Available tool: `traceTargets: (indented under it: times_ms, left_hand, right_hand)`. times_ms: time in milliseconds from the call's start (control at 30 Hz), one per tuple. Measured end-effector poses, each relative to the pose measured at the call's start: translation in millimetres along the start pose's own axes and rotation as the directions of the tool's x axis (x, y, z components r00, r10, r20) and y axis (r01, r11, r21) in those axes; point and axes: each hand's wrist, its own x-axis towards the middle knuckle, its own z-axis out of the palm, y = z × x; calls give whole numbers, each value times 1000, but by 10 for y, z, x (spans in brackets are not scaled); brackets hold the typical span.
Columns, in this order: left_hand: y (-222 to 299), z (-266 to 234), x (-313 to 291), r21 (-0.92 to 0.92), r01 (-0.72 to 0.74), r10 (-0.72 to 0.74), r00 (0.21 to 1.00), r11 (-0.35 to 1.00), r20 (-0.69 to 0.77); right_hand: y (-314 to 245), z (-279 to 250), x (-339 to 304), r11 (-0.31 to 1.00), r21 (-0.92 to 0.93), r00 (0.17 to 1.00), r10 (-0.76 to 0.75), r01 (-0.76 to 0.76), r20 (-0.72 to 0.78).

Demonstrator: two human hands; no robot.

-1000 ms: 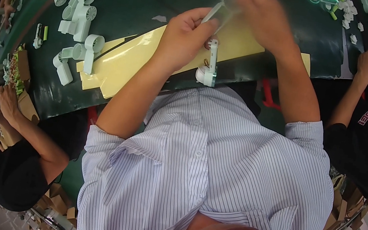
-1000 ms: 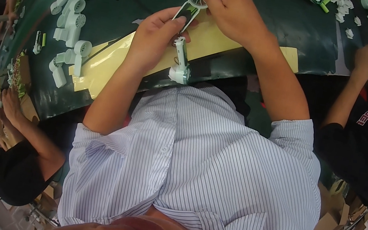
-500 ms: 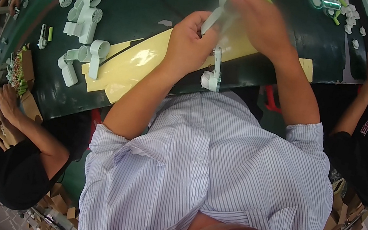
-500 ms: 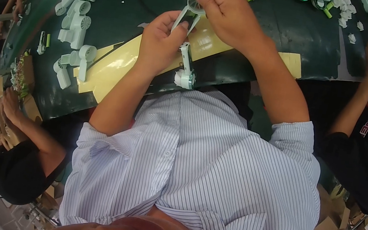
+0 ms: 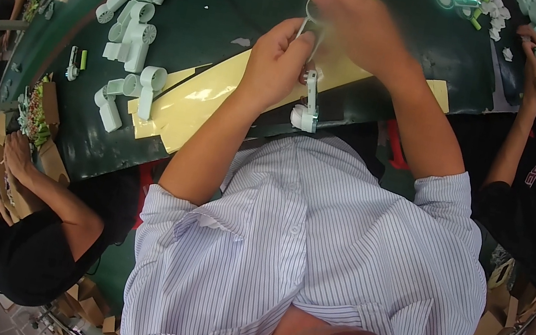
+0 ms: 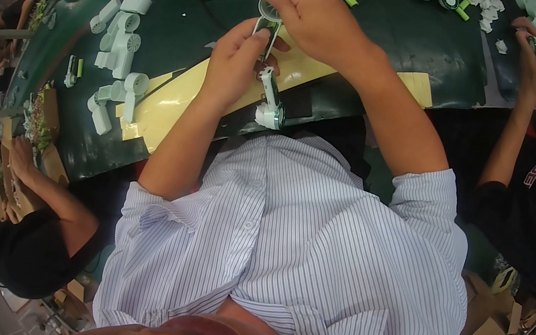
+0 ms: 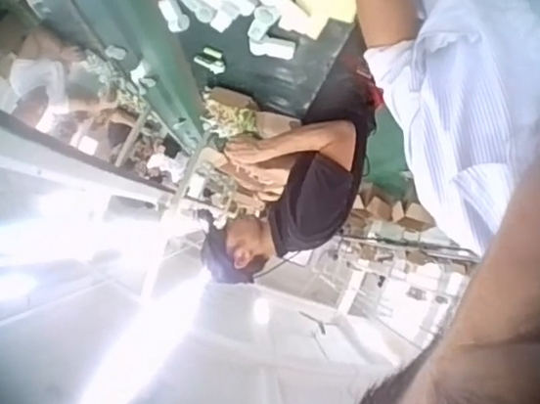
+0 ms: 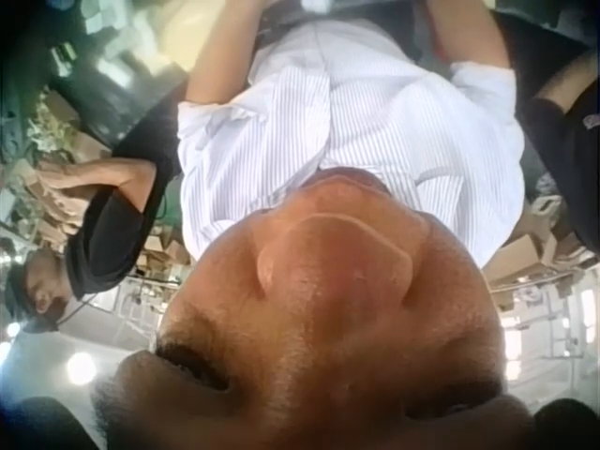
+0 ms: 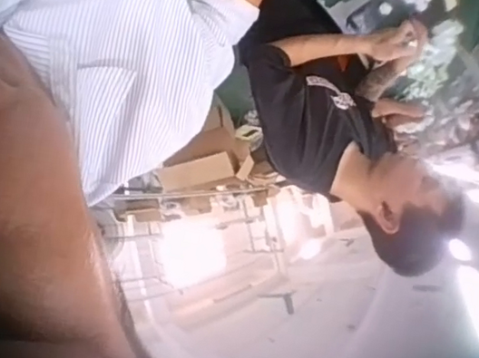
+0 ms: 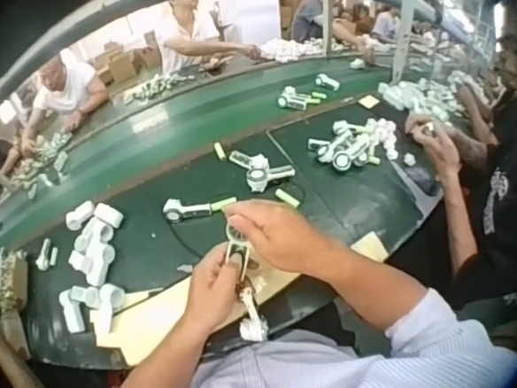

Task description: The person assembles small portable fans by hand on a production line, combining fan housings, fan blades, motor components, and plastic casings to create finished fans.

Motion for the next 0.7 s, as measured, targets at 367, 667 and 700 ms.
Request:
traceTargets:
  times_ms: [367, 667, 700]
  left_hand:
    - [-88, -39, 18, 111, -145, 152, 987, 983, -53]
    - [174, -175, 37, -349, -47, -12, 986, 936, -164]
    - [220, -215, 24, -465, -73, 6, 990, 882, -144]
  right_hand:
    - [-40, 40, 35, 999, -19, 1000, -26, 26, -16]
    - [-182, -69, -15, 935, 319, 975, 198, -156, -103]
    - [-247, -173, -158, 851, 465, 968, 239, -245, 74]
